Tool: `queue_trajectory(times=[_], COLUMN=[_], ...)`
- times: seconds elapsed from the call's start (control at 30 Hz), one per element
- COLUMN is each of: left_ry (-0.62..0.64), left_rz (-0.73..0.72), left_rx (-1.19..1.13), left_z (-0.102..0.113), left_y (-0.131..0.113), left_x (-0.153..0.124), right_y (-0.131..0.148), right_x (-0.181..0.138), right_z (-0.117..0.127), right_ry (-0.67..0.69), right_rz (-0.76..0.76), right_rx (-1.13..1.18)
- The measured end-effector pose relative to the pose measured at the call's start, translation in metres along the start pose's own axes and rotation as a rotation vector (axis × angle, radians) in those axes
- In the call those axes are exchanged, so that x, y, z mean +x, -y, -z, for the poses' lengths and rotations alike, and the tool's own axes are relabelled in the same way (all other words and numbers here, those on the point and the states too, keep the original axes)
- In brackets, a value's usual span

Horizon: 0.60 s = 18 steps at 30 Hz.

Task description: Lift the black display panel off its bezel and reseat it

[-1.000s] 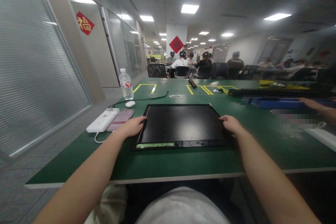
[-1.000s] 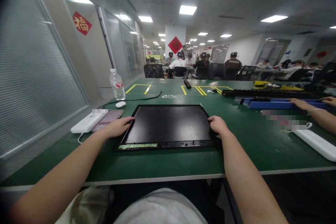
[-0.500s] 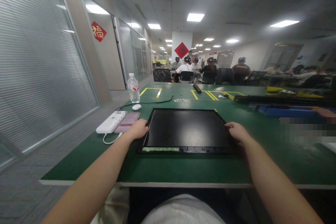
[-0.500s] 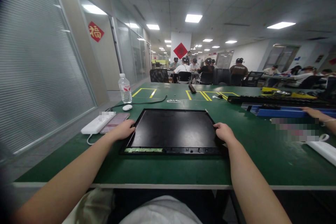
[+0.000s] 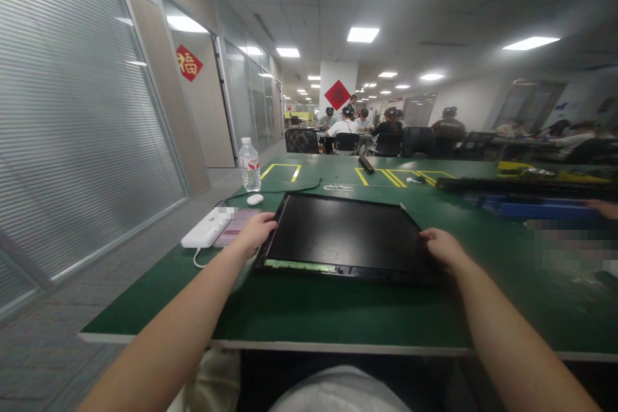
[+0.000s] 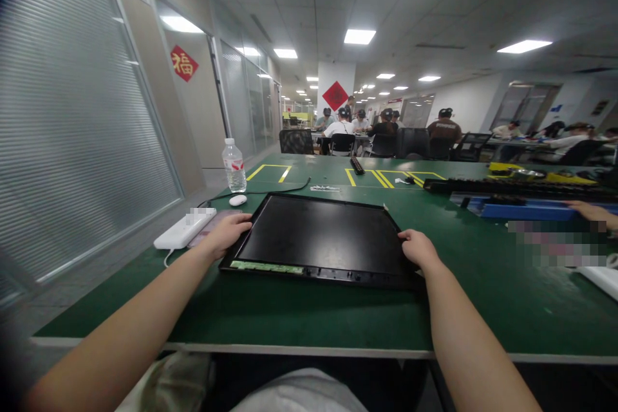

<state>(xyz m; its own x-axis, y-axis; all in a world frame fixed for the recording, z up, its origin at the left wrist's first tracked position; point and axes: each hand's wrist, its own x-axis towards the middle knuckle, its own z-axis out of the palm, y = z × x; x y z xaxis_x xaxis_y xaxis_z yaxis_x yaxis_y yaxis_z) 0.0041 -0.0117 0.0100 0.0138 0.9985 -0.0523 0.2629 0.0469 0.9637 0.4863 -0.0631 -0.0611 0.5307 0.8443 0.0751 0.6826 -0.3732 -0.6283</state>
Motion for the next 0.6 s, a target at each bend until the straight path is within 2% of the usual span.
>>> queue_trajectory(times=[0.23, 0.33, 0.6], left_ry=[-0.053, -0.01, 0.116], left_rz=[0.185, 0.23, 0.199], left_rx=[-0.278, -0.365, -0.355], left_z=[-0.006, -0.007, -0.002], left_y=[-0.004, -0.001, 0.005], left_x=[0.001, 0.004, 0.003], right_y=[0.008, 0.01, 0.009], right_x=[-0.005, -0.007, -0.006], right_z=[0.004, 0.005, 0.004], right_ry=[0.01, 0.014, 0.022], right_rz=[-0.014, -0.014, -0.001], right_rx=[-0.03, -0.035, -0.033])
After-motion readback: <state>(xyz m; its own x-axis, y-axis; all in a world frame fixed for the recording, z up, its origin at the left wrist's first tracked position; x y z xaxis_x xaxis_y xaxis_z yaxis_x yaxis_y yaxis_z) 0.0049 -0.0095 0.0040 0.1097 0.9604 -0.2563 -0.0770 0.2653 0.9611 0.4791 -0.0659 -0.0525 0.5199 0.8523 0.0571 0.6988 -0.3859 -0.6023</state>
